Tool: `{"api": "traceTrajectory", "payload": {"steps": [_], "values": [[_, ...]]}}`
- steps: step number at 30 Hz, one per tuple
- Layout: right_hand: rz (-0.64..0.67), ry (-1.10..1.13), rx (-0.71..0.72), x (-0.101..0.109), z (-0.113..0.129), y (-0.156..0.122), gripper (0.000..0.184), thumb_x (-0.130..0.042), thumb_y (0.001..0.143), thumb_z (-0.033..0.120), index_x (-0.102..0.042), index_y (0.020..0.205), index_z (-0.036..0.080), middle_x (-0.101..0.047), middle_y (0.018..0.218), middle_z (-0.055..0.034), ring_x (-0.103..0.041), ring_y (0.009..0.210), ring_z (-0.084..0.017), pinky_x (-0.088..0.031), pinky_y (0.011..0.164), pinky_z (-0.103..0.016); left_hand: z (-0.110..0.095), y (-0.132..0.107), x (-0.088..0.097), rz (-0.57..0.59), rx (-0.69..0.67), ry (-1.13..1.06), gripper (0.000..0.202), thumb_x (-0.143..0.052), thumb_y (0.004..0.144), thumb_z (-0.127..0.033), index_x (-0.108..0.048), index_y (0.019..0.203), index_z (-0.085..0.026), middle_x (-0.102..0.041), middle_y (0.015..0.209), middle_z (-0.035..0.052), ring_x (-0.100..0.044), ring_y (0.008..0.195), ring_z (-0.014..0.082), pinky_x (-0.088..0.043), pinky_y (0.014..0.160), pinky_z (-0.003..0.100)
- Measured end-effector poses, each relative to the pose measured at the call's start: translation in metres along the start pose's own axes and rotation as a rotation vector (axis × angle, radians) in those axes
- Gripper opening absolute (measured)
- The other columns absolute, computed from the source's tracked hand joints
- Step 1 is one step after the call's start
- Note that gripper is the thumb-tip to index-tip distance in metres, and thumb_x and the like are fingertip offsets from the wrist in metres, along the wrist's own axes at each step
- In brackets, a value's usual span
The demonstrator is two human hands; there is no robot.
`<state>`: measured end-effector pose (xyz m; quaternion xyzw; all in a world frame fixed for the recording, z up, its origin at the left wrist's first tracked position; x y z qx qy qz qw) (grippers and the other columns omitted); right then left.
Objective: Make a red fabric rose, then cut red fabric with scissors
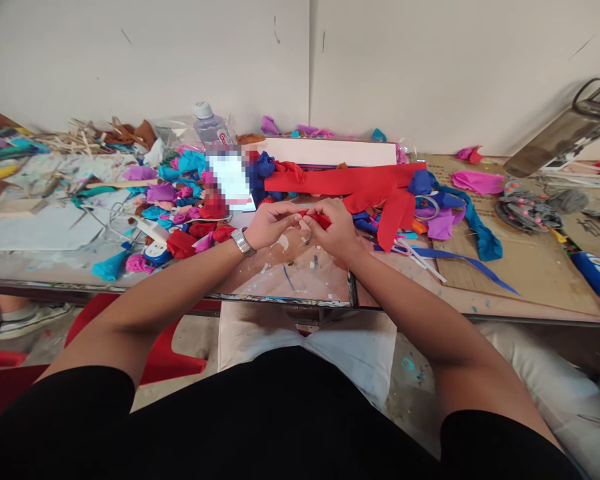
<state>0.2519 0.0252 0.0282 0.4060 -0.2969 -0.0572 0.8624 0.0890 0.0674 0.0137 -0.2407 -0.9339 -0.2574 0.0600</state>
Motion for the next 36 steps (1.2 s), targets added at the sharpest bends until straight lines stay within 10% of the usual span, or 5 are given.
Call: {"api": "traceTrajectory", "payload": {"steps": [18, 36], "values": [[-0.041, -0.006, 0.091, 0.009, 0.012, 0.002, 0.018, -0.072, 0.1, 0.045, -0.075, 0.105, 0.027, -0.077, 0.105, -0.008, -0.073, 0.101, -0.028, -0.06, 0.092, -0.048, 0.005, 0.002, 0.007, -0.05, 0.081, -0.007, 0.061, -0.074, 0.09, -0.073, -0.085, 0.111, -0.016, -0.076, 0.075, 0.0058, -0.069, 0.068, 0.0148, -0.057, 0.072, 0.029], [-0.043, -0.016, 0.087, 0.008, 0.01, 0.002, 0.018, -0.071, 0.101, 0.043, -0.072, 0.094, 0.026, -0.077, 0.096, -0.0062, -0.072, 0.097, -0.027, -0.057, 0.091, -0.047, 0.0, 0.0, -0.006, 0.073, 0.03, -0.088, 0.057, -0.075, 0.094, -0.064, -0.082, 0.128, -0.019, -0.082, 0.097, 0.0091, -0.072, 0.074, 0.0146, -0.06, 0.073, 0.029]]}}
Point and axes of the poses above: each hand's wrist, its own y-axis towards the middle knuckle, its own x-axis out of the back of the hand, z = x × y, the point moved 8 cm from there along y, towards the middle knuckle
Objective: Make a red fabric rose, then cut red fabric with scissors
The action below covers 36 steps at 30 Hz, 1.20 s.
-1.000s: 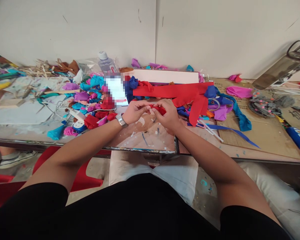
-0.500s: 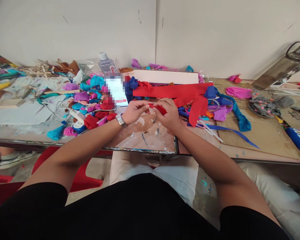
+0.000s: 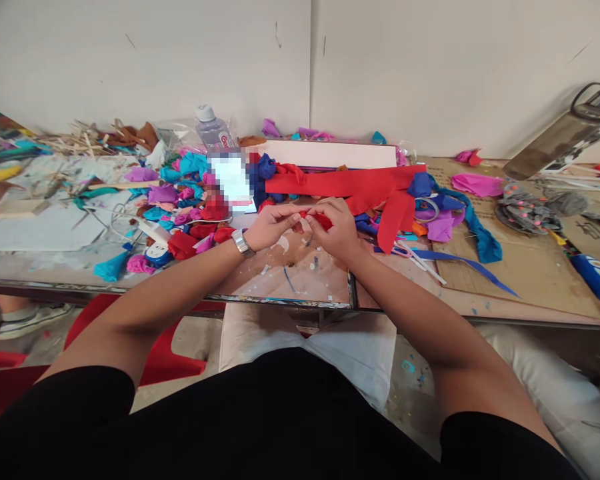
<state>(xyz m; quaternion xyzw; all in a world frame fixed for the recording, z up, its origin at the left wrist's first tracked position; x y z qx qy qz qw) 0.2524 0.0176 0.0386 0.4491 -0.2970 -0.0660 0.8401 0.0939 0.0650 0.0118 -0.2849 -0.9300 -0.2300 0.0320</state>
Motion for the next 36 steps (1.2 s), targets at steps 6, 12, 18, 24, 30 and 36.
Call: {"api": "traceTrajectory", "payload": {"steps": [6, 12, 18, 24, 30, 36], "values": [[0.02, 0.011, -0.041, -0.002, -0.001, 0.0, 0.027, -0.068, 0.102, 0.051, -0.073, 0.093, 0.027, -0.078, 0.097, -0.0069, -0.072, 0.099, -0.028, -0.057, 0.092, -0.049, 0.001, -0.001, -0.001, -0.016, -0.003, 0.019, 0.057, -0.079, 0.093, -0.061, -0.082, 0.129, -0.018, -0.083, 0.109, 0.0116, -0.074, 0.079, 0.016, -0.063, 0.078, 0.031], [0.032, -0.006, -0.026, -0.004, -0.002, -0.001, 0.031, -0.069, 0.101, 0.054, -0.075, 0.093, 0.025, -0.077, 0.097, -0.0071, -0.071, 0.099, -0.027, -0.056, 0.093, -0.047, 0.002, -0.002, -0.003, 0.025, -0.031, 0.07, 0.058, -0.066, 0.102, -0.06, -0.077, 0.138, -0.017, -0.082, 0.113, 0.0126, -0.073, 0.076, 0.0145, -0.063, 0.078, 0.031], [0.048, -0.009, -0.06, -0.005, -0.005, -0.001, 0.035, -0.07, 0.1, 0.059, -0.077, 0.091, 0.026, -0.079, 0.096, -0.0073, -0.071, 0.097, -0.027, -0.056, 0.092, -0.047, 0.0, -0.002, -0.003, 0.051, -0.057, 0.129, 0.058, -0.063, 0.104, -0.062, -0.077, 0.139, -0.018, -0.082, 0.108, 0.0115, -0.074, 0.076, 0.015, -0.063, 0.078, 0.031], [0.03, -0.006, -0.085, -0.004, -0.008, -0.002, 0.038, -0.073, 0.097, 0.063, -0.079, 0.092, 0.026, -0.079, 0.097, -0.0072, -0.071, 0.1, -0.028, -0.056, 0.093, -0.048, 0.004, -0.002, -0.008, 0.123, -0.059, 0.106, 0.065, -0.057, 0.106, -0.064, -0.069, 0.15, -0.017, -0.081, 0.112, 0.0133, -0.075, 0.077, 0.0147, -0.062, 0.076, 0.029], [0.019, -0.019, -0.053, -0.005, -0.009, -0.003, 0.034, -0.076, 0.096, 0.06, -0.078, 0.094, 0.026, -0.079, 0.097, -0.0071, -0.072, 0.099, -0.028, -0.057, 0.092, -0.048, 0.014, -0.003, -0.015, 0.184, -0.035, 0.06, 0.072, -0.054, 0.107, -0.065, -0.059, 0.159, -0.016, -0.081, 0.112, 0.0145, -0.076, 0.079, 0.0155, -0.063, 0.076, 0.029], [0.032, -0.02, -0.058, -0.005, -0.01, -0.003, 0.036, -0.075, 0.096, 0.062, -0.077, 0.094, 0.027, -0.079, 0.1, -0.007, -0.072, 0.101, -0.029, -0.057, 0.094, -0.048, 0.011, -0.001, -0.003, 0.017, -0.06, 0.147, 0.06, -0.066, 0.102, -0.059, -0.073, 0.143, -0.016, -0.082, 0.121, 0.0152, -0.076, 0.081, 0.0159, -0.064, 0.078, 0.031]]}}
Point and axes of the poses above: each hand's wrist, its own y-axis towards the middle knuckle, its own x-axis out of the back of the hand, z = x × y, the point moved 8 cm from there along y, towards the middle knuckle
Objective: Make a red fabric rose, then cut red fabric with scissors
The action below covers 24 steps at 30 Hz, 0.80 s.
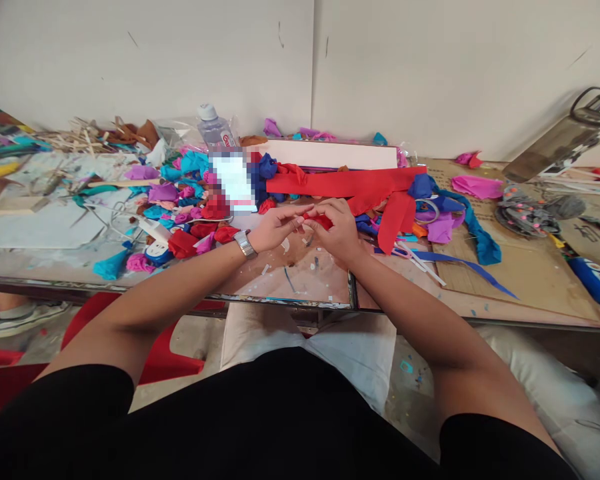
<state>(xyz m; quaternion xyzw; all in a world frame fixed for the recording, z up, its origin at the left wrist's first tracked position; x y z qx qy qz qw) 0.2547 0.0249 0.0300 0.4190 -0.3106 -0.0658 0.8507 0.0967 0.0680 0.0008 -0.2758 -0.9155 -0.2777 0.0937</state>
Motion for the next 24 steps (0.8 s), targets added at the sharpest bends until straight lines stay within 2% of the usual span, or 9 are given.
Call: {"api": "traceTrajectory", "payload": {"steps": [2, 4, 7, 11, 14, 20, 24], "values": [[-0.006, -0.004, 0.003, 0.0007, 0.0005, 0.0003, 0.035, -0.075, 0.096, 0.062, -0.077, 0.095, 0.027, -0.079, 0.1, -0.007, -0.072, 0.1, -0.029, -0.056, 0.094, -0.048, -0.0016, -0.0011, 0.0075, -0.102, 0.008, 0.029, 0.054, -0.074, 0.098, -0.057, -0.078, 0.132, -0.016, -0.083, 0.116, 0.0141, -0.077, 0.082, 0.0165, -0.062, 0.075, 0.029], [-0.017, -0.006, 0.0, 0.0016, 0.0005, 0.0006, 0.036, -0.074, 0.096, 0.062, -0.077, 0.094, 0.026, -0.079, 0.098, -0.0067, -0.072, 0.099, -0.028, -0.056, 0.092, -0.047, -0.0035, -0.0025, 0.0112, -0.152, 0.014, 0.011, 0.05, -0.077, 0.095, -0.056, -0.082, 0.121, -0.014, -0.084, 0.107, 0.0129, -0.077, 0.082, 0.0173, -0.062, 0.073, 0.028], [-0.023, -0.002, -0.016, 0.002, -0.0004, 0.001, 0.038, -0.075, 0.095, 0.064, -0.075, 0.09, 0.026, -0.077, 0.093, -0.0063, -0.071, 0.095, -0.028, -0.056, 0.09, -0.047, -0.0069, -0.0024, 0.0104, -0.121, 0.014, 0.006, 0.047, -0.075, 0.097, -0.056, -0.084, 0.117, -0.015, -0.084, 0.1, 0.0118, -0.079, 0.084, 0.0185, -0.063, 0.077, 0.029], [-0.02, -0.006, -0.016, 0.0028, -0.001, 0.0009, 0.039, -0.079, 0.091, 0.065, -0.074, 0.085, 0.026, -0.077, 0.09, -0.0058, -0.069, 0.092, -0.027, -0.055, 0.087, -0.046, -0.0093, -0.0001, 0.006, -0.015, -0.009, 0.007, 0.048, -0.072, 0.1, -0.057, -0.084, 0.121, -0.016, -0.084, 0.114, 0.0134, -0.08, 0.092, 0.0196, -0.064, 0.084, 0.032], [-0.023, -0.003, 0.004, 0.0042, -0.0001, 0.0006, 0.038, -0.08, 0.091, 0.063, -0.075, 0.086, 0.026, -0.078, 0.091, -0.0057, -0.069, 0.091, -0.027, -0.055, 0.087, -0.045, -0.0068, 0.0006, 0.0037, 0.021, -0.004, -0.034, 0.054, -0.071, 0.098, -0.062, -0.082, 0.121, -0.014, -0.084, 0.111, 0.0136, -0.079, 0.084, 0.0187, -0.064, 0.079, 0.031], [-0.001, -0.014, 0.008, 0.0019, 0.0005, 0.0007, 0.037, -0.08, 0.091, 0.063, -0.078, 0.09, 0.026, -0.079, 0.093, -0.0062, -0.07, 0.094, -0.027, -0.056, 0.088, -0.045, -0.0074, -0.0002, 0.0049, -0.03, -0.016, 0.028, 0.057, -0.063, 0.103, -0.064, -0.08, 0.121, -0.013, -0.083, 0.102, 0.0126, -0.078, 0.081, 0.017, -0.061, 0.077, 0.028], [-0.013, -0.007, 0.034, 0.0016, 0.0021, -0.0007, 0.027, -0.077, 0.098, 0.053, -0.08, 0.097, 0.026, -0.079, 0.097, -0.0062, -0.071, 0.096, -0.027, -0.056, 0.089, -0.045, -0.0049, 0.0004, 0.008, -0.068, 0.002, 0.003, 0.06, -0.061, 0.102, -0.067, -0.077, 0.118, -0.012, -0.079, 0.09, 0.0094, -0.076, 0.076, 0.0156, -0.059, 0.074, 0.027]]}}
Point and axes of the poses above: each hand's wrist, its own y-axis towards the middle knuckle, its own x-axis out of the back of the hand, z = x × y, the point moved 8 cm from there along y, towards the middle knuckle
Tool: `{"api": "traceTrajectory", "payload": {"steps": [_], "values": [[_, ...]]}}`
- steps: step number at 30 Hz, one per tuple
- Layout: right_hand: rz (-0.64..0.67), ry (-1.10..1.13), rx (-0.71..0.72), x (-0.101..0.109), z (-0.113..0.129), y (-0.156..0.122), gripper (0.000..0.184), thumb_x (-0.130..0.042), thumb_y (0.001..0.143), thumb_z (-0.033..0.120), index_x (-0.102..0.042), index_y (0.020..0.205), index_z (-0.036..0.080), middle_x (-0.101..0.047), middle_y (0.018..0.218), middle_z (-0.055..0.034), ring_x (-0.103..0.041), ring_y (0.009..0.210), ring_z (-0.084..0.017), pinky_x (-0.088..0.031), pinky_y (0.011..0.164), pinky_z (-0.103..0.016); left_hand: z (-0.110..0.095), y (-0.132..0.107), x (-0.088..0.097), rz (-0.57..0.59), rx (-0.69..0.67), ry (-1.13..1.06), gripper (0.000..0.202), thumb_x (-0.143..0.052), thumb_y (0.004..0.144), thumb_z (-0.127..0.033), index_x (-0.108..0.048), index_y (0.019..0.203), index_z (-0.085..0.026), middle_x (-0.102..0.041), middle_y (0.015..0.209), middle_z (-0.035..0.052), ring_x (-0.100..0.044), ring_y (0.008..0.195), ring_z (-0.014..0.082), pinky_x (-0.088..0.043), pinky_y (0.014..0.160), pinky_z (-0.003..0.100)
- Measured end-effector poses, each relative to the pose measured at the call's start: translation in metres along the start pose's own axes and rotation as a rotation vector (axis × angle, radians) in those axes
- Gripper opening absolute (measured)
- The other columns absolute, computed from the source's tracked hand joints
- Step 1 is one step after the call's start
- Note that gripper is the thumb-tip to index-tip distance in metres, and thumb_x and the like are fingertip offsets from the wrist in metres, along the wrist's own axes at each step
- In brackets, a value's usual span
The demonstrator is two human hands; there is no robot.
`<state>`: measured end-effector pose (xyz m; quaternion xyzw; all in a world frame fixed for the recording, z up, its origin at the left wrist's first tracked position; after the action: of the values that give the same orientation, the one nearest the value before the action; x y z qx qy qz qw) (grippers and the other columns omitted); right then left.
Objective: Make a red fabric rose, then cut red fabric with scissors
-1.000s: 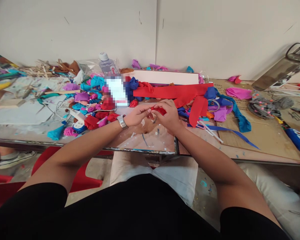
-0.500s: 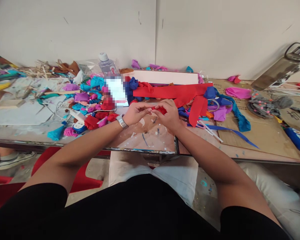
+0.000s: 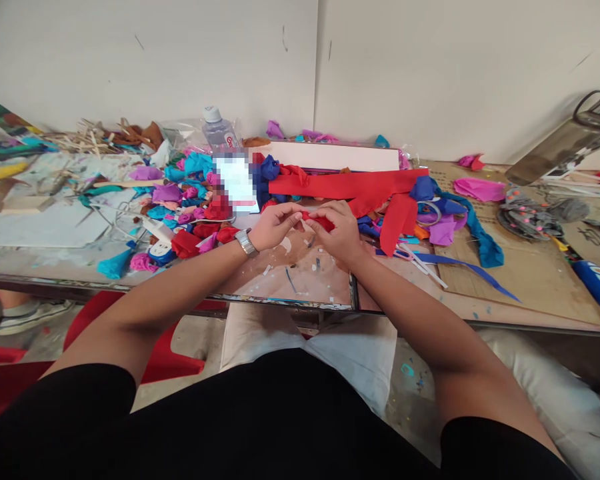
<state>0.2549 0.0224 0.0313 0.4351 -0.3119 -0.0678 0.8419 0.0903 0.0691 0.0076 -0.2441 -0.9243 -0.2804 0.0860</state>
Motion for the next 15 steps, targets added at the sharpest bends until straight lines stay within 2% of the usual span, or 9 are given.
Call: {"api": "traceTrajectory", "payload": {"steps": [3, 7, 13, 15], "values": [[0.01, 0.002, -0.002, -0.0004, 0.0005, -0.0007, 0.023, -0.074, 0.1, 0.049, -0.081, 0.098, 0.027, -0.079, 0.097, -0.0057, -0.071, 0.097, -0.027, -0.057, 0.089, -0.045, 0.0, 0.0005, 0.0014, -0.012, 0.007, 0.014, 0.06, -0.061, 0.102, -0.069, -0.077, 0.116, -0.012, -0.078, 0.09, 0.0091, -0.076, 0.075, 0.0152, -0.059, 0.074, 0.027], [0.014, -0.004, -0.037, -0.0001, -0.0009, -0.0002, 0.028, -0.072, 0.1, 0.053, -0.079, 0.094, 0.027, -0.079, 0.095, -0.0056, -0.071, 0.097, -0.027, -0.056, 0.09, -0.046, -0.0049, -0.0003, 0.0011, -0.006, -0.002, 0.044, 0.061, -0.06, 0.102, -0.069, -0.08, 0.117, -0.013, -0.08, 0.09, 0.0099, -0.076, 0.076, 0.0161, -0.06, 0.075, 0.028], [0.004, 0.022, -0.045, -0.0003, -0.0003, 0.0005, 0.032, -0.074, 0.099, 0.055, -0.075, 0.089, 0.025, -0.077, 0.091, -0.0059, -0.07, 0.094, -0.027, -0.055, 0.087, -0.045, -0.0075, -0.0019, -0.0009, 0.025, -0.002, 0.025, 0.056, -0.069, 0.099, -0.064, -0.082, 0.124, -0.016, -0.084, 0.111, 0.0133, -0.079, 0.085, 0.0183, -0.063, 0.079, 0.03], [0.011, 0.025, -0.05, -0.0011, -0.0005, 0.0004, 0.033, -0.073, 0.099, 0.056, -0.075, 0.089, 0.025, -0.077, 0.091, -0.0059, -0.07, 0.095, -0.027, -0.055, 0.088, -0.045, -0.0069, -0.0014, -0.0011, 0.032, -0.004, 0.019, 0.055, -0.07, 0.099, -0.063, -0.082, 0.123, -0.015, -0.084, 0.109, 0.0134, -0.079, 0.084, 0.0178, -0.063, 0.079, 0.029]]}}
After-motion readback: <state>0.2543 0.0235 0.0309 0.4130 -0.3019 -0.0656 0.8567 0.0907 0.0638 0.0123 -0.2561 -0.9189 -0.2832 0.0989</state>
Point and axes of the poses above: each hand's wrist, its own y-axis towards the middle knuckle, its own x-axis out of the back of the hand, z = x × y, the point moved 8 cm from there along y, towards the middle knuckle
